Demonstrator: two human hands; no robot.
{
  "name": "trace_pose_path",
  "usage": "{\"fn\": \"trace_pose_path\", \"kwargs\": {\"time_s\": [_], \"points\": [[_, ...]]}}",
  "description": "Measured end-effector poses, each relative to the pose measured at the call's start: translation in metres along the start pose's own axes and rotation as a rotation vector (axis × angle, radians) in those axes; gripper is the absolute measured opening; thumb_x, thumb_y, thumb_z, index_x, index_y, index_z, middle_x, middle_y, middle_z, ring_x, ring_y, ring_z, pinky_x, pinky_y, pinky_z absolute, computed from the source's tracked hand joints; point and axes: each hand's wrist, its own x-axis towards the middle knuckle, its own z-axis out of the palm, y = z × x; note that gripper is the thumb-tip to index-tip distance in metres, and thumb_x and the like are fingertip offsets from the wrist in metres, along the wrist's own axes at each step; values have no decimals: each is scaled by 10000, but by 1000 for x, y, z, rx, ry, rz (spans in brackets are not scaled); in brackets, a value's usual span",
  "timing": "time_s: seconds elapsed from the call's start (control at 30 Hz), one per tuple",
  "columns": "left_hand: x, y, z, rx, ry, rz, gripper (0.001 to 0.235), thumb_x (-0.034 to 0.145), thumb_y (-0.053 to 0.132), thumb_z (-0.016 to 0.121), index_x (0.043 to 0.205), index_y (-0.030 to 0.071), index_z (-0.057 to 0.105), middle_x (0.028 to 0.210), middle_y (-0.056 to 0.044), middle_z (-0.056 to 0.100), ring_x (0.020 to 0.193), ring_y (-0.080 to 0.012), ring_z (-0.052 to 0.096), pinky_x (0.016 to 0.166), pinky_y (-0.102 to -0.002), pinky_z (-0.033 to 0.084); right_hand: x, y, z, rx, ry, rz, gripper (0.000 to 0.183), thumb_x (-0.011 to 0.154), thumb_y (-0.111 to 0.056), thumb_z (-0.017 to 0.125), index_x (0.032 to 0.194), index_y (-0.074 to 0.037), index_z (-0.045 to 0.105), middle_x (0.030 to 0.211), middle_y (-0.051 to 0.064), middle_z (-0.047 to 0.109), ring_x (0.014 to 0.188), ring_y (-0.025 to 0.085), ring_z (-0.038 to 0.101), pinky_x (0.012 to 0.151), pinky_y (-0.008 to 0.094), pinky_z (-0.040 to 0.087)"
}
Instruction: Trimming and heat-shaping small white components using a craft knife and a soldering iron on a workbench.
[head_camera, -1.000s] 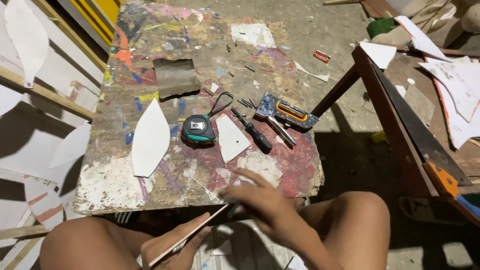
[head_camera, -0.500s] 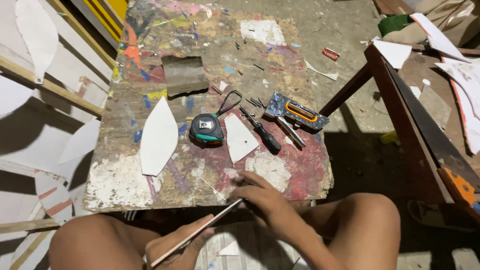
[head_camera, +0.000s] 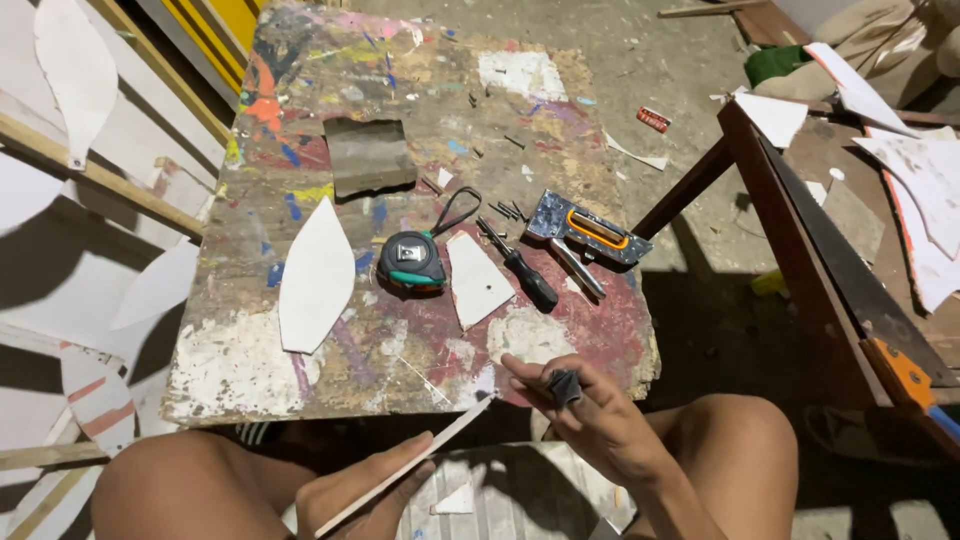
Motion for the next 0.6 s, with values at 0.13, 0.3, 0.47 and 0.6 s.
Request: {"fn": "trace_pose_path", "kwargs": {"time_s": [0.13, 0.3, 0.47, 0.6], "points": [[-2, -4, 1, 16, -10, 52, 296, 703, 82, 867, 991, 151, 855, 994, 5, 860, 870, -51, 842, 822, -143, 635, 0, 2, 7, 140, -5, 24, 353, 957, -165, 805, 1215, -37, 600, 1452, 292, 554, 1434, 405, 460, 1243, 543, 283], [-1, 0, 1, 37, 5, 71, 275, 722, 100, 855, 989, 166, 851, 985, 8, 858, 860, -50, 840, 801, -140, 628, -2, 4, 15, 242, -42, 1, 375, 1020, -199, 731, 1303, -4, 580, 1503, 229, 518, 1478, 453, 375, 1258, 573, 248], [-1, 0, 2, 43, 16, 83, 275, 726, 82, 848, 990, 159, 847, 981, 2, 855, 871, -61, 840, 815, -151, 638, 2, 2, 21, 246, -33, 37, 461, 963, -265, 826, 1262, -7, 587, 1516, 244, 497, 1477, 428, 386, 1262, 558, 232], [-3, -3, 2, -76, -38, -47, 255, 739, 105, 835, 983, 168, 877, 975, -3, 888, 861, -41, 850, 798, -121, 618, 11, -10, 56, -853, -6, -163, 371, 1032, -305, 555, 1293, -57, 644, 1402, 153, 670, 1453, 370, 512, 1203, 513, 399]]}}
